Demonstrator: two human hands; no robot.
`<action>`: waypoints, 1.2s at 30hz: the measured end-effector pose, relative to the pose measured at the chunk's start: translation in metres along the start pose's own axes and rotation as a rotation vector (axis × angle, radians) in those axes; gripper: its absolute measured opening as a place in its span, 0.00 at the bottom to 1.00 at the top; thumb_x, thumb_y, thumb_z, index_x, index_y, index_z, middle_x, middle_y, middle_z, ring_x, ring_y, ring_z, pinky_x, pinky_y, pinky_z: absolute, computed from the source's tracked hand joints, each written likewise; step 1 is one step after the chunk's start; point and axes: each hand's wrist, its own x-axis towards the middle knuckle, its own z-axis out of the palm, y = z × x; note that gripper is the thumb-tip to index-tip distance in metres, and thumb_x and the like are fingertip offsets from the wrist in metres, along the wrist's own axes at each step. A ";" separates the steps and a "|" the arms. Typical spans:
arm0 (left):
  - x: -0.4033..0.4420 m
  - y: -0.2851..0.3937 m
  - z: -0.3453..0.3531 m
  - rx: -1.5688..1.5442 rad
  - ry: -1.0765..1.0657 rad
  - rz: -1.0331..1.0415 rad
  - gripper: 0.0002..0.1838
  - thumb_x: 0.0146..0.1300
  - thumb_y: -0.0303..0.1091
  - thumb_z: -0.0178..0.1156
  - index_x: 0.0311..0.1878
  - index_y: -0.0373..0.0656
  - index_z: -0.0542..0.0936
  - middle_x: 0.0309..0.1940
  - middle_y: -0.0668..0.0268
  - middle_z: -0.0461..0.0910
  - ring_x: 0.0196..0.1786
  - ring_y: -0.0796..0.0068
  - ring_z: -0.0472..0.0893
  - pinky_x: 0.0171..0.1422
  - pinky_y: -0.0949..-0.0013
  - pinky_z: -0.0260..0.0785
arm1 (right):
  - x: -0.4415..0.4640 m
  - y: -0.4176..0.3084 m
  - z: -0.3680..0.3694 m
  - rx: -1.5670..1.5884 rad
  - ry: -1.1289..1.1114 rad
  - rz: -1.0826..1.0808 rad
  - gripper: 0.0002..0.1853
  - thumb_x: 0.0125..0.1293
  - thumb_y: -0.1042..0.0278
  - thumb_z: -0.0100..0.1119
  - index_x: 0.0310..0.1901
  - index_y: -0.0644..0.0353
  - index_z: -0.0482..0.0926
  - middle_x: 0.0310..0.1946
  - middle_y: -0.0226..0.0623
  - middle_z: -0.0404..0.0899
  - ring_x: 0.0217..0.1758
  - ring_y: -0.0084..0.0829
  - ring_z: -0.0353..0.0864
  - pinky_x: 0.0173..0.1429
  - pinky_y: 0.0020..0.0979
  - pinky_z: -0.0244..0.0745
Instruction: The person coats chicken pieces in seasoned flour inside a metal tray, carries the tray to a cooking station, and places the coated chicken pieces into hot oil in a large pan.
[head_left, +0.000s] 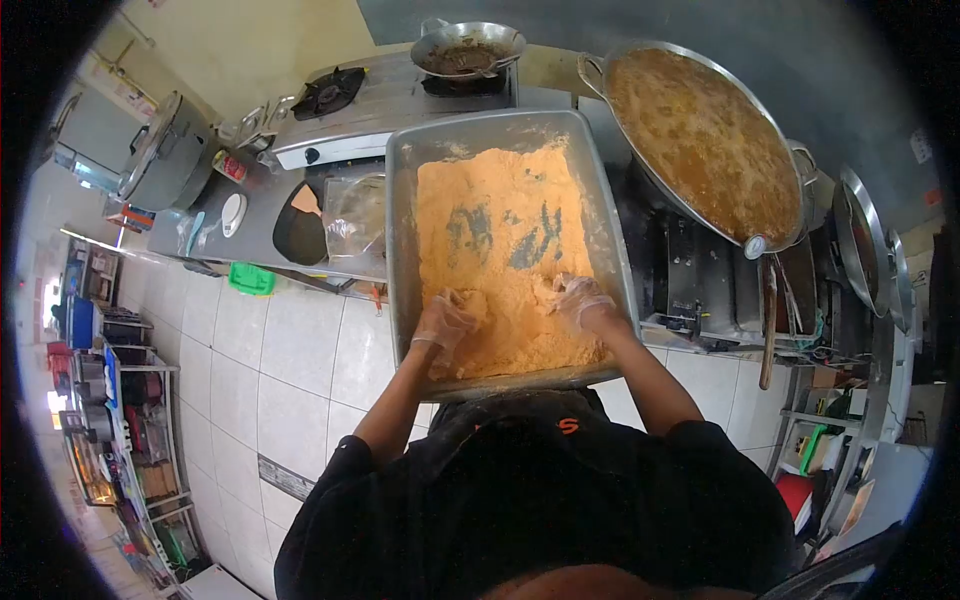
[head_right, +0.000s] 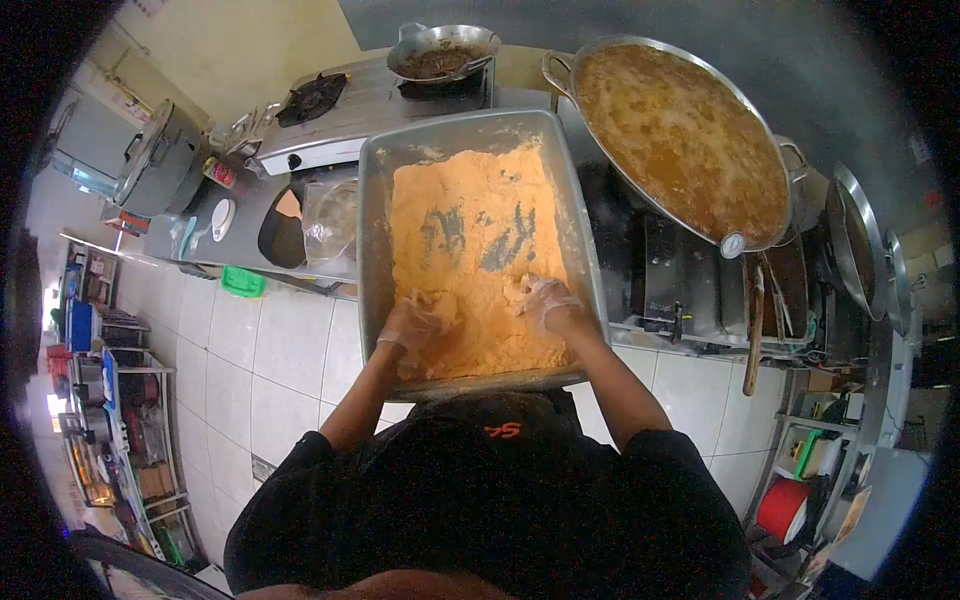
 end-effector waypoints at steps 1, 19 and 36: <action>-0.020 0.045 -0.016 -0.014 -0.010 -0.027 0.21 0.49 0.41 0.68 0.36 0.34 0.73 0.26 0.56 0.82 0.27 0.74 0.79 0.29 0.69 0.69 | 0.000 -0.012 -0.019 0.052 -0.169 0.207 0.15 0.62 0.60 0.51 0.44 0.60 0.77 0.42 0.43 0.81 0.46 0.45 0.79 0.53 0.36 0.73; 0.011 0.134 -0.038 0.671 -0.091 0.635 0.13 0.50 0.37 0.70 0.26 0.36 0.81 0.21 0.57 0.80 0.23 0.66 0.79 0.30 0.67 0.69 | -0.020 -0.074 -0.043 0.172 0.078 -0.344 0.08 0.61 0.63 0.53 0.39 0.55 0.75 0.38 0.40 0.78 0.34 0.33 0.75 0.41 0.30 0.73; 0.147 0.560 0.017 0.741 0.161 0.757 0.16 0.52 0.42 0.60 0.32 0.37 0.81 0.26 0.53 0.80 0.27 0.59 0.76 0.38 0.61 0.70 | 0.020 0.023 -0.495 0.001 0.278 0.108 0.07 0.60 0.66 0.60 0.37 0.56 0.78 0.31 0.34 0.78 0.32 0.26 0.75 0.38 0.31 0.74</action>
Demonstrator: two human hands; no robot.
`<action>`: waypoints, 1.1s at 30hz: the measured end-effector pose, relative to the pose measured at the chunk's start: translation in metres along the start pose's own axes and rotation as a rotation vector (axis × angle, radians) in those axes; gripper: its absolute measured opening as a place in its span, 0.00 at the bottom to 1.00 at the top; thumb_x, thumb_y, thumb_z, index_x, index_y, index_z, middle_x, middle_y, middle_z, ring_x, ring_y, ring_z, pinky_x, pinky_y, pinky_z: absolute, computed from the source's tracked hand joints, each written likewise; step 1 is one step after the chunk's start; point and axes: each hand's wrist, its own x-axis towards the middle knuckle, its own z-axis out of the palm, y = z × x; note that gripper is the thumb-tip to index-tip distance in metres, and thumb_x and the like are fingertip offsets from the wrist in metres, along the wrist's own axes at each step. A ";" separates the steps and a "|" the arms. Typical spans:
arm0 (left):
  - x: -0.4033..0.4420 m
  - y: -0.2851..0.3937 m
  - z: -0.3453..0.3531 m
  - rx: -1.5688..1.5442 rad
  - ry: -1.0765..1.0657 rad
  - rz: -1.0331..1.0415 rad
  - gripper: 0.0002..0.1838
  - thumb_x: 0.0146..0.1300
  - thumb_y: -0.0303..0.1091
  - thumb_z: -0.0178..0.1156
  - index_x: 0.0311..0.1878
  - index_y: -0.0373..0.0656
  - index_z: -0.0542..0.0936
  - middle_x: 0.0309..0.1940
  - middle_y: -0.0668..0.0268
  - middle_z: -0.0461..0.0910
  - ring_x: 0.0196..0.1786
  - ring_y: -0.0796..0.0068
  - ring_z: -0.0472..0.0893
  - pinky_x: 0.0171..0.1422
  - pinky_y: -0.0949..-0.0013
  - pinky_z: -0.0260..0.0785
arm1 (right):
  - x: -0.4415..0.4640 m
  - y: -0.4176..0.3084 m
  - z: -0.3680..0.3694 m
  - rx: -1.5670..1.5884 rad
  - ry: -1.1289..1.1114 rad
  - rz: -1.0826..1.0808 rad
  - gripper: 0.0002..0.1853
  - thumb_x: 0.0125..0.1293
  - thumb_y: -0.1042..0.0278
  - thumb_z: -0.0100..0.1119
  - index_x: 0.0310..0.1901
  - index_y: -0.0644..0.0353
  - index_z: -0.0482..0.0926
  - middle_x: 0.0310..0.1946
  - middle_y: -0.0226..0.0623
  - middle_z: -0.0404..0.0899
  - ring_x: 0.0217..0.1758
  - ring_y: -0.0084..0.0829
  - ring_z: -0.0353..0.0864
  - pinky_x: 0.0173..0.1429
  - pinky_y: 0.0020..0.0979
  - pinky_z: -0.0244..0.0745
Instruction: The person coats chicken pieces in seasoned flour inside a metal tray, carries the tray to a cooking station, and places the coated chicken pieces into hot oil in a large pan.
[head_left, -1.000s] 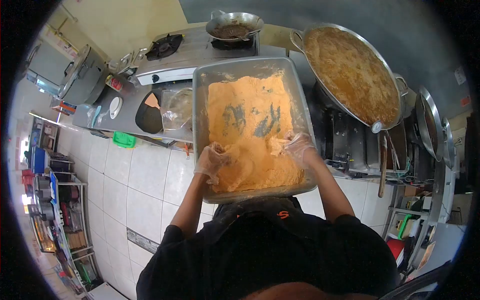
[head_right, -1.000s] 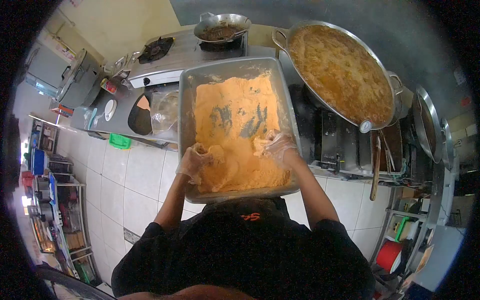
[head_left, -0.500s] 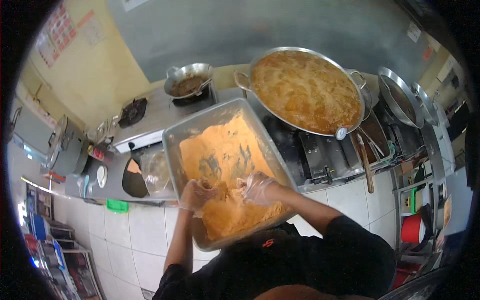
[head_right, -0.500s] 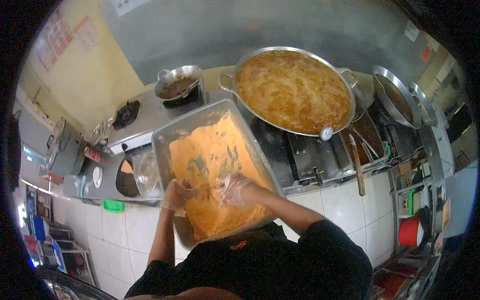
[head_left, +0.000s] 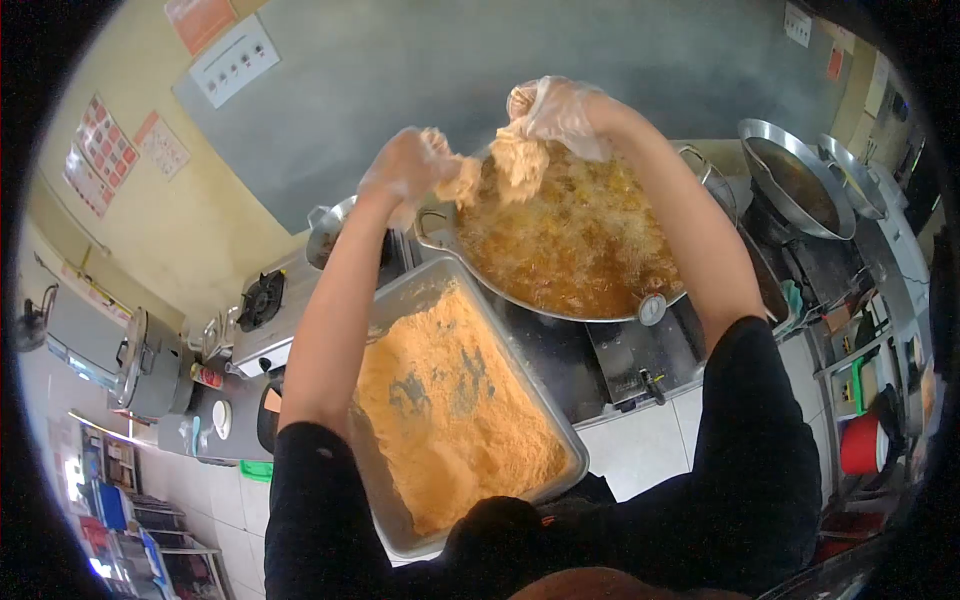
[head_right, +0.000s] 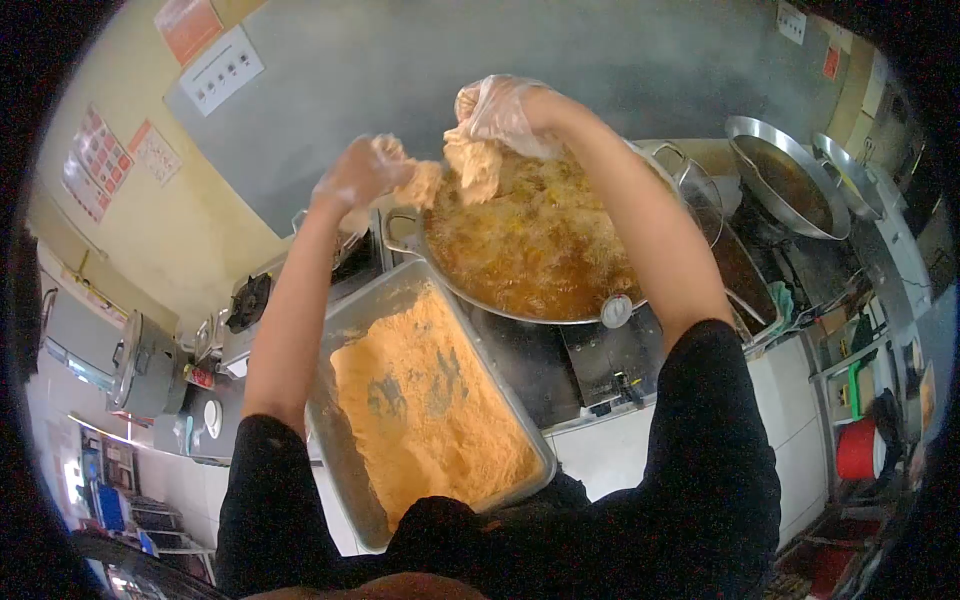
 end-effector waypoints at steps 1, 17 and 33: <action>0.024 0.002 0.016 0.010 -0.003 0.001 0.16 0.52 0.42 0.60 0.32 0.37 0.81 0.26 0.53 0.80 0.27 0.59 0.76 0.38 0.61 0.70 | 0.020 0.018 0.000 0.010 0.002 -0.003 0.07 0.60 0.66 0.60 0.37 0.56 0.78 0.31 0.34 0.78 0.32 0.26 0.75 0.38 0.31 0.74; 0.134 -0.026 0.150 0.724 -0.004 0.521 0.16 0.59 0.42 0.59 0.46 0.45 0.82 0.37 0.59 0.83 0.40 0.61 0.81 0.47 0.61 0.73 | 0.103 0.082 0.060 -0.092 0.277 -0.079 0.14 0.66 0.72 0.49 0.52 0.63 0.73 0.50 0.47 0.76 0.52 0.41 0.79 0.57 0.39 0.75; -0.541 -0.184 0.097 -0.298 0.137 -1.245 0.25 0.62 0.53 0.59 0.45 0.35 0.77 0.37 0.60 0.81 0.42 0.64 0.79 0.50 0.62 0.70 | -0.235 0.042 0.320 0.257 -0.242 0.125 0.34 0.62 0.44 0.55 0.60 0.66 0.68 0.52 0.51 0.75 0.50 0.46 0.77 0.54 0.41 0.73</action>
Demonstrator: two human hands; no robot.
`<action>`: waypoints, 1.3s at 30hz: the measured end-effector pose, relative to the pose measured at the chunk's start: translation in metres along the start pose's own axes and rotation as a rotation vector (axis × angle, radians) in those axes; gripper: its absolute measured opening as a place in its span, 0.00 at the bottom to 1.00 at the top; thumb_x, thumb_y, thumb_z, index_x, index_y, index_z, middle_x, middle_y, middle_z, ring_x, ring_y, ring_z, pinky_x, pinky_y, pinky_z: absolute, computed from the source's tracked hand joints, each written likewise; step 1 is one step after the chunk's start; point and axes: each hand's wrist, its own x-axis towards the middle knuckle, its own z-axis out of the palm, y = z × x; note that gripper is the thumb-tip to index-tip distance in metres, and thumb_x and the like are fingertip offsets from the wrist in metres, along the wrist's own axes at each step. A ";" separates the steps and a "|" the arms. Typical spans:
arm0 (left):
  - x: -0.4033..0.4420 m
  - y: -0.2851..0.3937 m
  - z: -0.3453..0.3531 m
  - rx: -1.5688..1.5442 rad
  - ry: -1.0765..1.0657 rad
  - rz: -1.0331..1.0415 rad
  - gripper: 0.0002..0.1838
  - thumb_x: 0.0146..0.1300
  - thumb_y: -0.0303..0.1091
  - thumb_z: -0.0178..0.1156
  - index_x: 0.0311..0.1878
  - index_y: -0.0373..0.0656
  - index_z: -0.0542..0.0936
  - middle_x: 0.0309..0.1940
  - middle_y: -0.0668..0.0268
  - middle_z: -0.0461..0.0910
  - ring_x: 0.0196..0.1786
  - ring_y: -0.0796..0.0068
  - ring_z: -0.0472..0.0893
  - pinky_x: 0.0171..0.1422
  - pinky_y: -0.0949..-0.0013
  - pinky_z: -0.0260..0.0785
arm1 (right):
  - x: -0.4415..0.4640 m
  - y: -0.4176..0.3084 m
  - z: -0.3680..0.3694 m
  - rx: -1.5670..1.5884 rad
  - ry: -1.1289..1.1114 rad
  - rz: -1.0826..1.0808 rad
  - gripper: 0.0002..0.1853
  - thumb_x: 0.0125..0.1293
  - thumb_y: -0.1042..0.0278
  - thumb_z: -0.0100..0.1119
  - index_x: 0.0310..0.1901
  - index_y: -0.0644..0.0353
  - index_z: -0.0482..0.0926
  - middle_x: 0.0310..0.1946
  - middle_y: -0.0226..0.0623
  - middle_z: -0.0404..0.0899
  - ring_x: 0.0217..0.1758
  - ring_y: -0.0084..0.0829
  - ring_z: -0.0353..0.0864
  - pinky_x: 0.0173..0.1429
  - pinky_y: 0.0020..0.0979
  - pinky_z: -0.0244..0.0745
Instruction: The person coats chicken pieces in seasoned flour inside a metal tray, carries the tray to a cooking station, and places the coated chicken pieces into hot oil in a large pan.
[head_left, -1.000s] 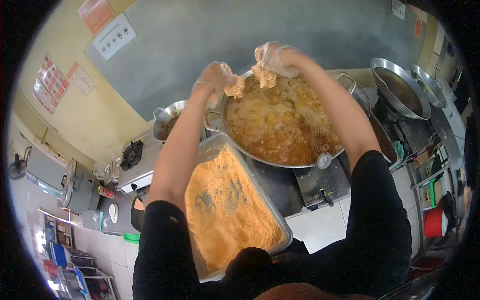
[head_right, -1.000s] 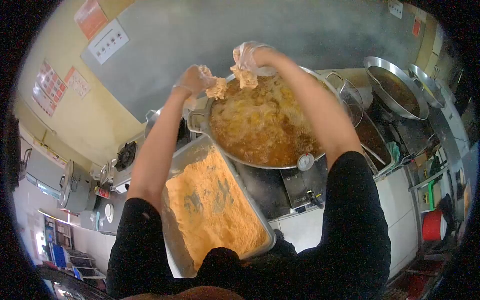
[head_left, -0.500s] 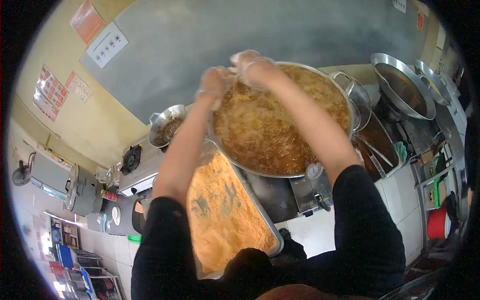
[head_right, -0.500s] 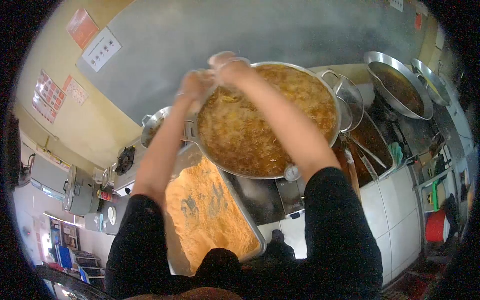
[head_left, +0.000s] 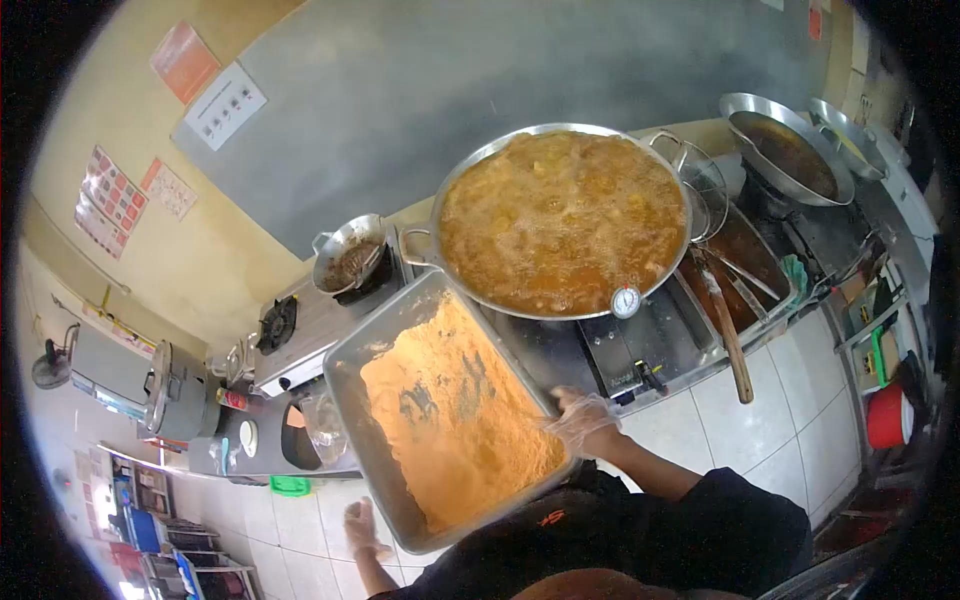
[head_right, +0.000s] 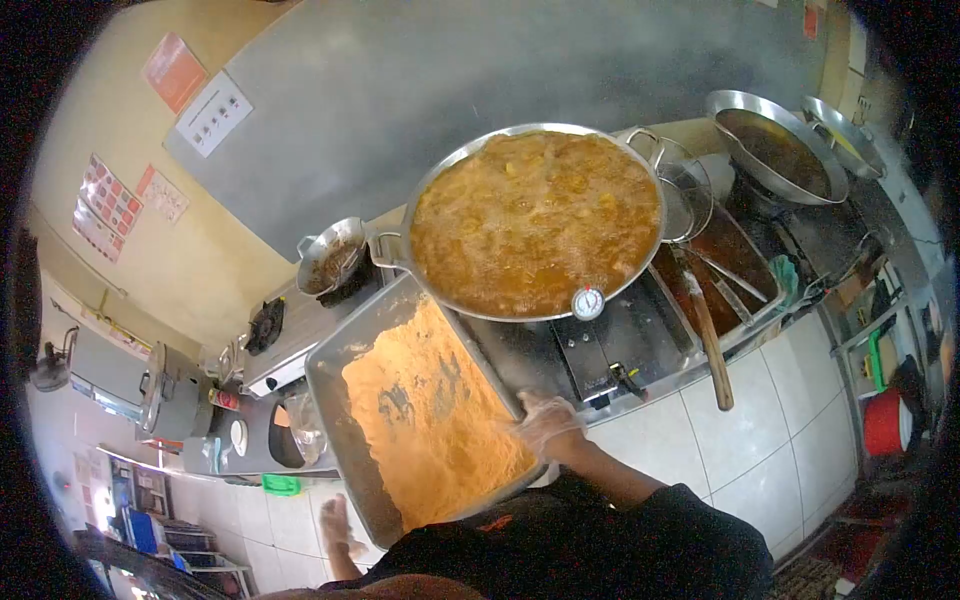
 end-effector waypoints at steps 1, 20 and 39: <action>-0.011 -0.006 0.008 -0.151 -0.134 -0.123 0.25 0.64 0.53 0.57 0.45 0.36 0.76 0.34 0.66 0.79 0.37 0.72 0.76 0.43 0.68 0.70 | -0.003 0.009 0.021 0.055 0.033 0.085 0.34 0.62 0.42 0.54 0.59 0.64 0.68 0.47 0.52 0.75 0.49 0.44 0.78 0.54 0.40 0.73; -0.067 -0.050 0.016 -0.638 -0.501 0.335 0.21 0.47 0.32 0.67 0.45 0.34 0.77 0.35 0.65 0.79 0.34 0.74 0.77 0.39 0.70 0.70 | -0.188 -0.059 0.073 0.227 0.356 0.277 0.40 0.61 0.39 0.49 0.62 0.69 0.63 0.61 0.54 0.67 0.63 0.45 0.69 0.67 0.33 0.64; -0.458 0.173 0.179 -0.307 -0.987 0.986 0.20 0.49 0.28 0.66 0.46 0.34 0.76 0.35 0.66 0.79 0.34 0.74 0.77 0.38 0.70 0.70 | -0.677 0.155 -0.040 0.776 1.073 0.463 0.18 0.59 0.54 0.61 0.41 0.60 0.74 0.31 0.36 0.76 0.33 0.28 0.76 0.40 0.30 0.72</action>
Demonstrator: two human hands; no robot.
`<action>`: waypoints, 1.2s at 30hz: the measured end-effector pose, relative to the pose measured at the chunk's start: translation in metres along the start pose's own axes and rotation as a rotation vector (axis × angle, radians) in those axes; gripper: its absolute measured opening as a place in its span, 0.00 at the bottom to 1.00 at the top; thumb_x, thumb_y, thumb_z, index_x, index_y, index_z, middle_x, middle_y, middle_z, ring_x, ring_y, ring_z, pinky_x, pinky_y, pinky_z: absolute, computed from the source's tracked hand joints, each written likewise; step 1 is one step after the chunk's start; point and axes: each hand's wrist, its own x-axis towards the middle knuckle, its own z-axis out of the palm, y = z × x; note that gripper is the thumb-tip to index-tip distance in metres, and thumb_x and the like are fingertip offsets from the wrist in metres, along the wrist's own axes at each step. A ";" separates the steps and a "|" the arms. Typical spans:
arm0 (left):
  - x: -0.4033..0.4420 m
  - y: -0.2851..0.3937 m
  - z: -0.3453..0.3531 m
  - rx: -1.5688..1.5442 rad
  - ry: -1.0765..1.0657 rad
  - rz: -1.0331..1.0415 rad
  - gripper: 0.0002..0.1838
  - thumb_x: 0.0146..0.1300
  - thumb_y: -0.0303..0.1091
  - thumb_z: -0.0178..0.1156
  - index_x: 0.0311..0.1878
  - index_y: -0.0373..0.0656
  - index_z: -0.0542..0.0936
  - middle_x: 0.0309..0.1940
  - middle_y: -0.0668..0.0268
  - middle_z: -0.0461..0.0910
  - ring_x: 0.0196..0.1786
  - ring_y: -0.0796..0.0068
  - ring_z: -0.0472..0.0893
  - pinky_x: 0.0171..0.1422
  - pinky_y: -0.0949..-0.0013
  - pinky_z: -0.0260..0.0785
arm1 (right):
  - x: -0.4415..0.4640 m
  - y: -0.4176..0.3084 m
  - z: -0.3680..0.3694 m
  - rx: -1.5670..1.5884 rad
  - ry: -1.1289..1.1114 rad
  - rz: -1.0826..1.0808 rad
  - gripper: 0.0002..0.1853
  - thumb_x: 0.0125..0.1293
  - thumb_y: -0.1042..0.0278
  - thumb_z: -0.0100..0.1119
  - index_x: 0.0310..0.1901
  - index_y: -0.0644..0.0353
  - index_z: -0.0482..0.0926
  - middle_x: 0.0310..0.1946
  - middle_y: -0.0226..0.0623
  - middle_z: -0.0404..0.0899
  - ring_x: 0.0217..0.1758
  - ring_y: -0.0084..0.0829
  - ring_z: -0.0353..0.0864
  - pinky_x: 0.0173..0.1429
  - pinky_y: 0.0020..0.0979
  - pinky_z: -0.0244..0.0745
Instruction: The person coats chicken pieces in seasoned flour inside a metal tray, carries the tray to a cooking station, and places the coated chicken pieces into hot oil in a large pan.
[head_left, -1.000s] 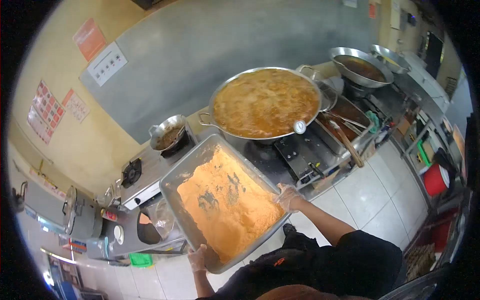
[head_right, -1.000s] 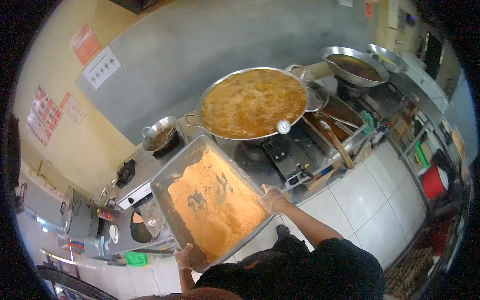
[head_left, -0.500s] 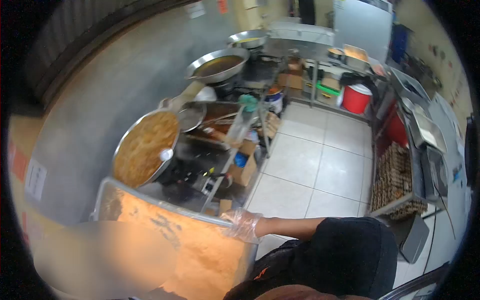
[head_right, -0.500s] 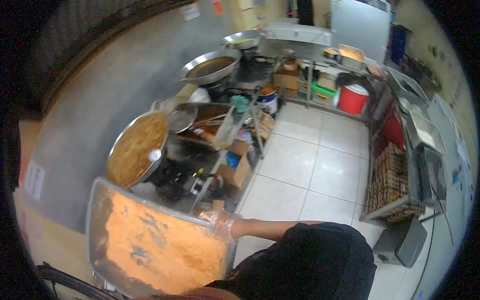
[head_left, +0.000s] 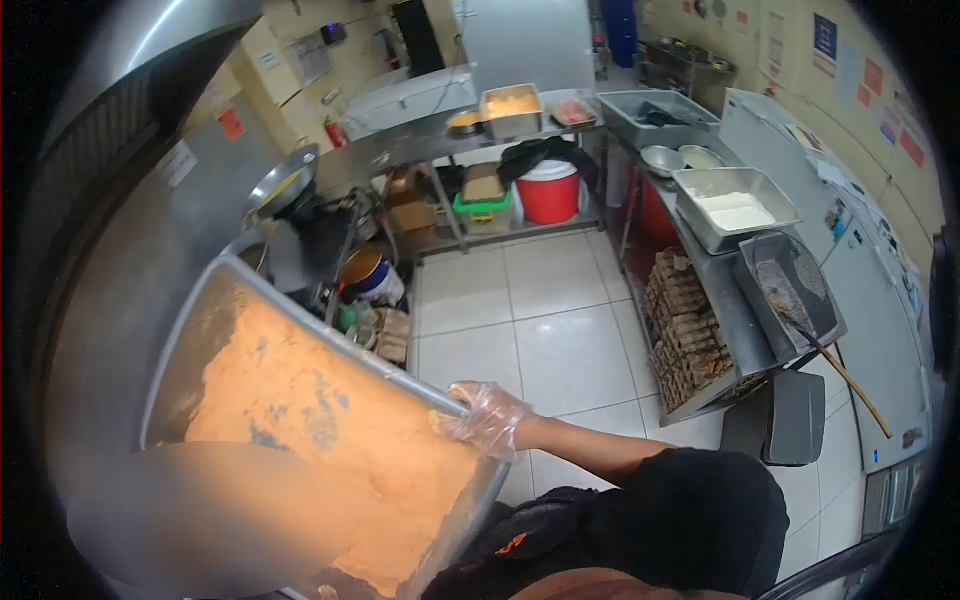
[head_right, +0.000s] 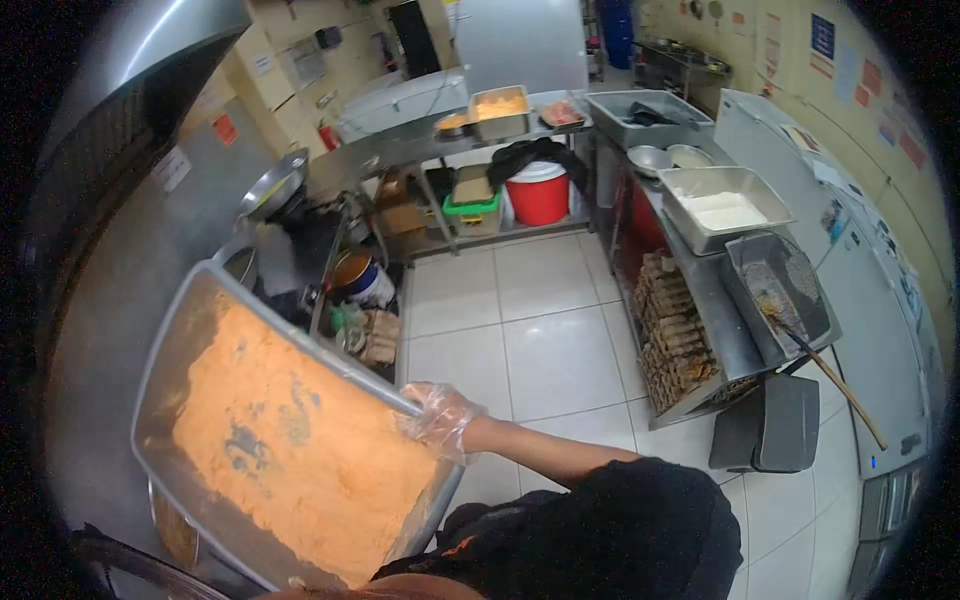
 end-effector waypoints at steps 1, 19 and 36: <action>0.013 -0.002 0.023 -0.021 -0.055 0.008 0.20 0.49 0.28 0.66 0.46 0.34 0.76 0.35 0.66 0.79 0.34 0.74 0.77 0.38 0.70 0.70 | 0.002 0.013 -0.024 0.079 0.048 0.036 0.19 0.58 0.53 0.62 0.41 0.62 0.74 0.31 0.35 0.76 0.33 0.27 0.76 0.41 0.29 0.72; 0.278 0.072 0.582 0.182 -0.752 -0.099 0.18 0.48 0.33 0.69 0.41 0.37 0.78 0.31 0.66 0.80 0.30 0.77 0.77 0.34 0.71 0.70 | 0.197 0.219 -0.275 -0.275 0.725 0.702 0.29 0.58 0.43 0.58 0.44 0.67 0.74 0.34 0.56 0.79 0.37 0.47 0.80 0.43 0.40 0.73; 0.623 0.145 0.832 0.199 -0.428 -0.015 0.19 0.50 0.35 0.69 0.43 0.36 0.78 0.32 0.66 0.79 0.33 0.75 0.76 0.39 0.68 0.70 | 0.711 0.291 -0.496 -0.267 0.575 0.210 0.23 0.57 0.48 0.59 0.38 0.64 0.76 0.30 0.46 0.81 0.32 0.39 0.79 0.41 0.37 0.74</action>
